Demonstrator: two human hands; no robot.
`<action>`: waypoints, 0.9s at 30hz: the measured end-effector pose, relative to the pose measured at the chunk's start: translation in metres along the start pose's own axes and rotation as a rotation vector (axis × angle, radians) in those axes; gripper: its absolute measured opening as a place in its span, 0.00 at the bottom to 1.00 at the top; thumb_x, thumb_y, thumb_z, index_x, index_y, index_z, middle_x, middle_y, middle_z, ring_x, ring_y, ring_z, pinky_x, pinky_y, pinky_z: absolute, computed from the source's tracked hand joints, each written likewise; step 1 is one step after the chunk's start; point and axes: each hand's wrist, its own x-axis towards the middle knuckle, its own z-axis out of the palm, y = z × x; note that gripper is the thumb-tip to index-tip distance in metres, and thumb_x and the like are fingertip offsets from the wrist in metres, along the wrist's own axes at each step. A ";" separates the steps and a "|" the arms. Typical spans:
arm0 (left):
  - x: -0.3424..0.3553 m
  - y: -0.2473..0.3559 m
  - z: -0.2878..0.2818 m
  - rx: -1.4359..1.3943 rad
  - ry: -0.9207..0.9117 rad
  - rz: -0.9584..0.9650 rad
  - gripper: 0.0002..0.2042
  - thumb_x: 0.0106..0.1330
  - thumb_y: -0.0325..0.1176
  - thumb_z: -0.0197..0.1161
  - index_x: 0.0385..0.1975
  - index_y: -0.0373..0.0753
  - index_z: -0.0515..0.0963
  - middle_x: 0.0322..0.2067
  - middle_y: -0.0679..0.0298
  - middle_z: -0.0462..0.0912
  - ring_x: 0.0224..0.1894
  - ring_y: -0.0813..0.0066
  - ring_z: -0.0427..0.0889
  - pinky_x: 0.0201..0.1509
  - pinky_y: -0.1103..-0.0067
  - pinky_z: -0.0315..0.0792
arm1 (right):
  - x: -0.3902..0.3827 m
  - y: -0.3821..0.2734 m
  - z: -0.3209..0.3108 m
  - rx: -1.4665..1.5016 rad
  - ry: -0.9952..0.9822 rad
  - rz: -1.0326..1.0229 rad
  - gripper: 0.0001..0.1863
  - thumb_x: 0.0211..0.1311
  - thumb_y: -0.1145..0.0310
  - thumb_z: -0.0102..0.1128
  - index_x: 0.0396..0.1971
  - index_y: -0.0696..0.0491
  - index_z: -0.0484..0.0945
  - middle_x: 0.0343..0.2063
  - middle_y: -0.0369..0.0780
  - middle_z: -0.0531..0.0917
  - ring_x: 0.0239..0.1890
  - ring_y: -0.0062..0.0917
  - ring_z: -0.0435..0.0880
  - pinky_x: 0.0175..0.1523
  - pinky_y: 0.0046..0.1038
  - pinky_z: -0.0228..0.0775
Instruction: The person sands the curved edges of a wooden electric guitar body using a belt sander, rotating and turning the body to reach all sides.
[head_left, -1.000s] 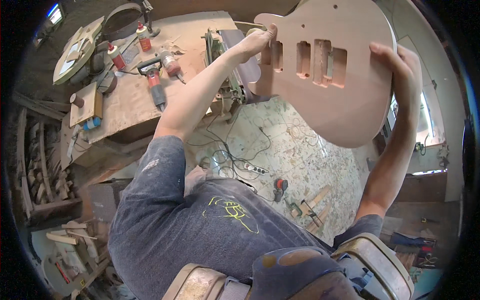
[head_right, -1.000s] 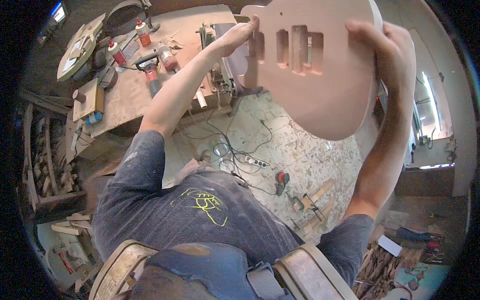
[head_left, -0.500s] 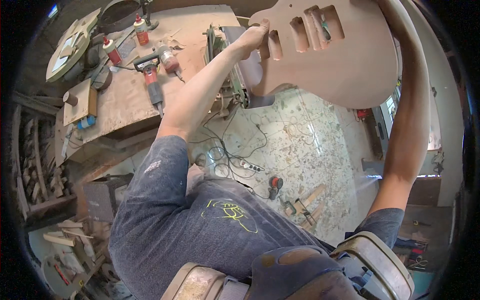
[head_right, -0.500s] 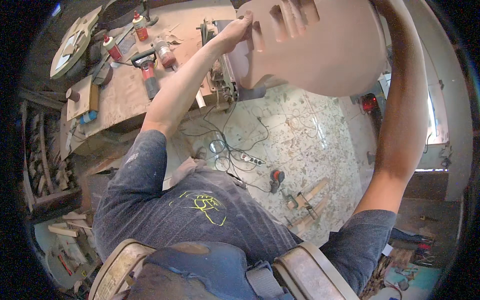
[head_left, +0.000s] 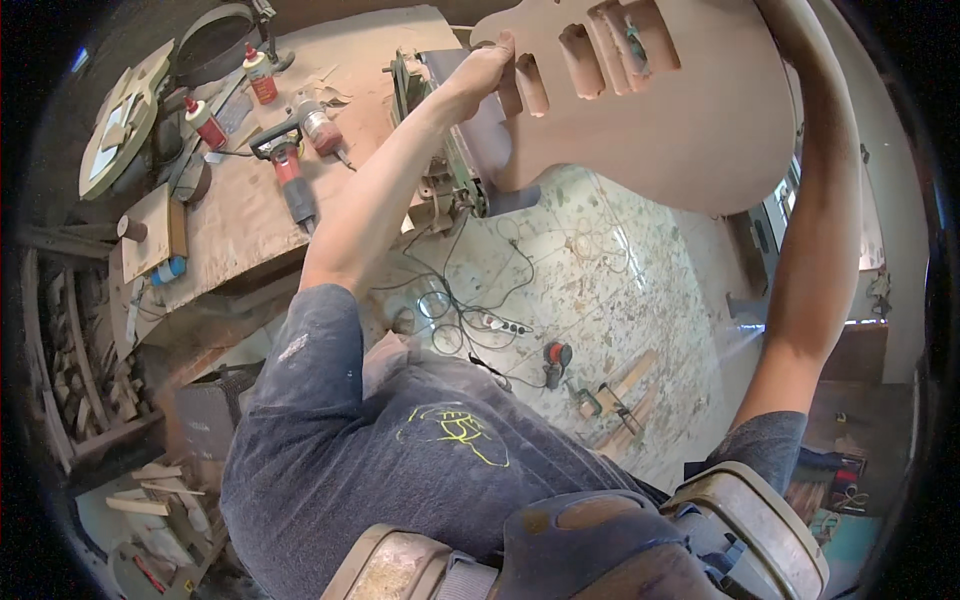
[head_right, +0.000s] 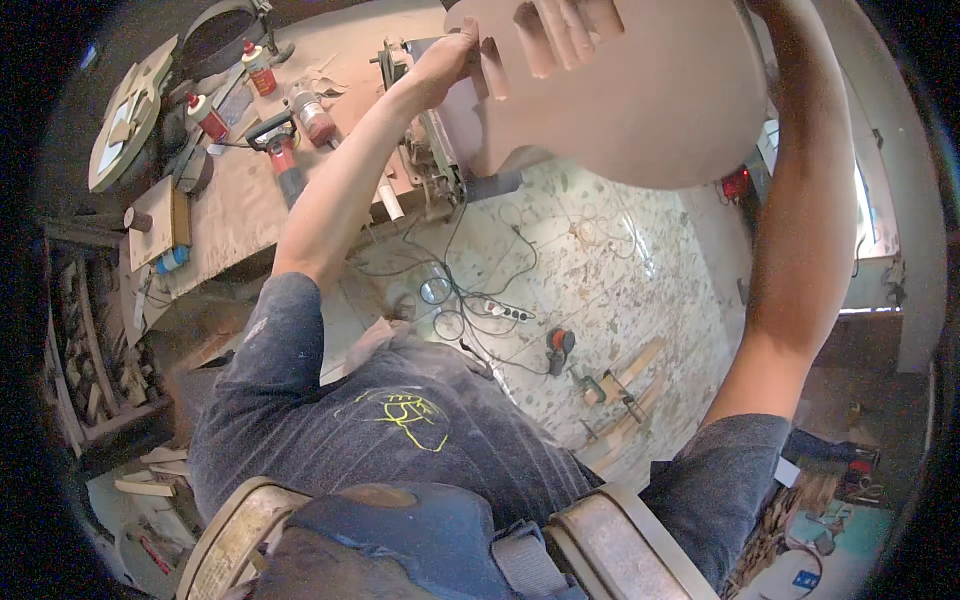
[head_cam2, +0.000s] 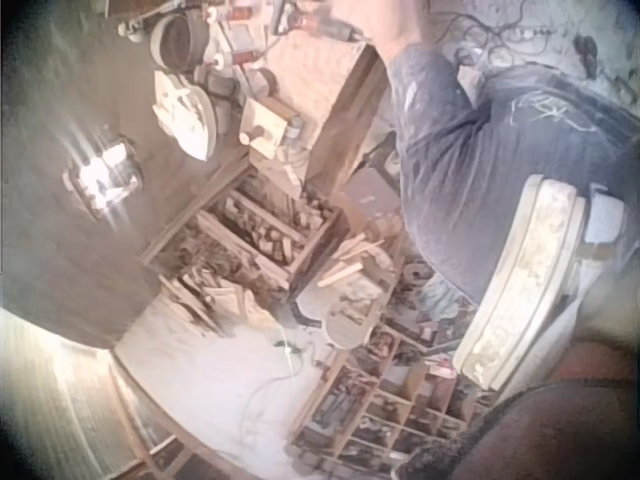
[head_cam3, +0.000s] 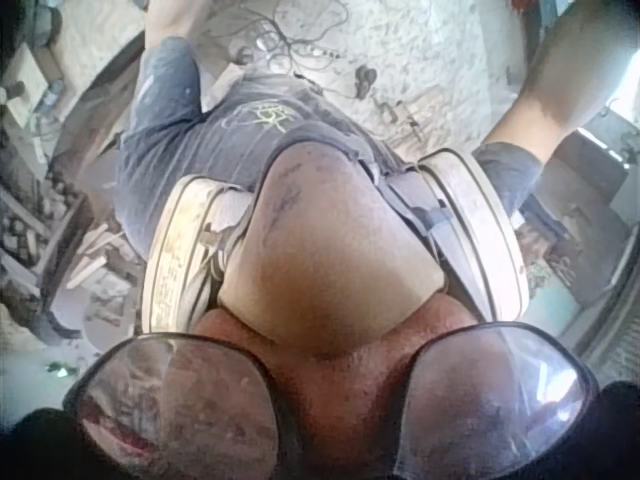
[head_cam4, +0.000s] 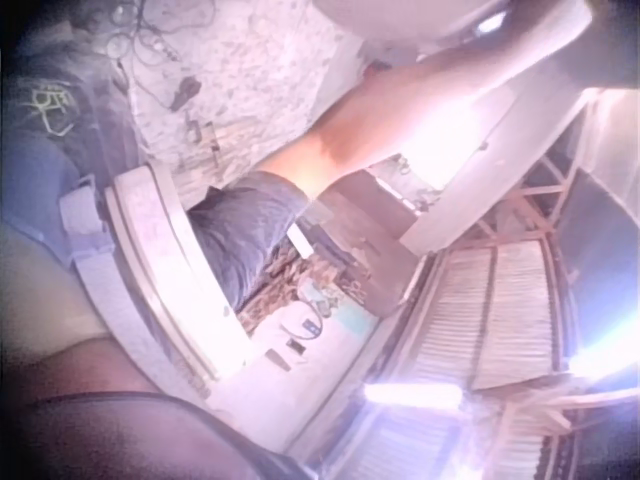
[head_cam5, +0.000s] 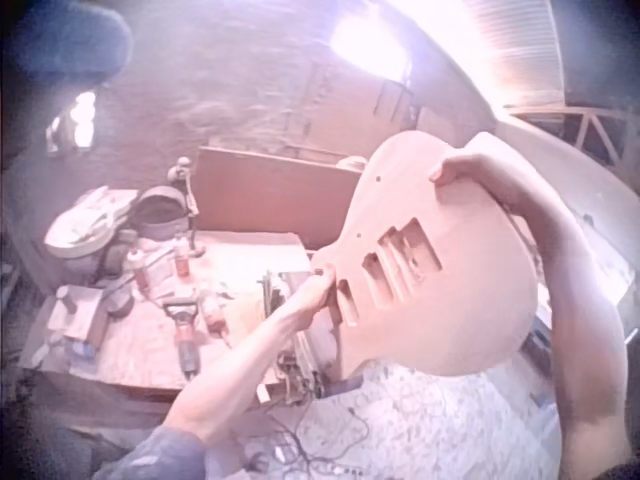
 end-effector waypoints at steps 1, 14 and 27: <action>-0.003 0.014 0.032 0.003 -0.137 0.050 0.35 0.77 0.63 0.39 0.58 0.35 0.74 0.49 0.63 0.82 0.55 0.73 0.78 0.66 0.68 0.67 | -0.031 0.006 -0.020 -0.015 0.097 0.000 0.18 0.48 0.59 0.66 0.25 0.62 0.87 0.18 0.38 0.83 0.22 0.21 0.79 0.32 0.23 0.69; -0.084 0.026 0.052 0.452 -0.435 0.185 0.43 0.74 0.69 0.35 0.55 0.27 0.76 0.53 0.54 0.80 0.56 0.68 0.74 0.67 0.71 0.64 | -0.332 0.032 0.008 0.128 0.241 0.375 0.27 0.50 0.54 0.72 0.39 0.65 0.83 0.30 0.42 0.86 0.32 0.24 0.84 0.39 0.28 0.75; -0.098 0.012 0.064 0.994 -0.684 0.504 0.42 0.77 0.63 0.23 0.59 0.29 0.74 0.67 0.45 0.66 0.74 0.50 0.56 0.79 0.66 0.52 | -0.479 0.079 0.265 0.600 0.395 0.909 0.26 0.46 0.65 0.82 0.43 0.64 0.84 0.38 0.43 0.88 0.40 0.25 0.86 0.48 0.28 0.78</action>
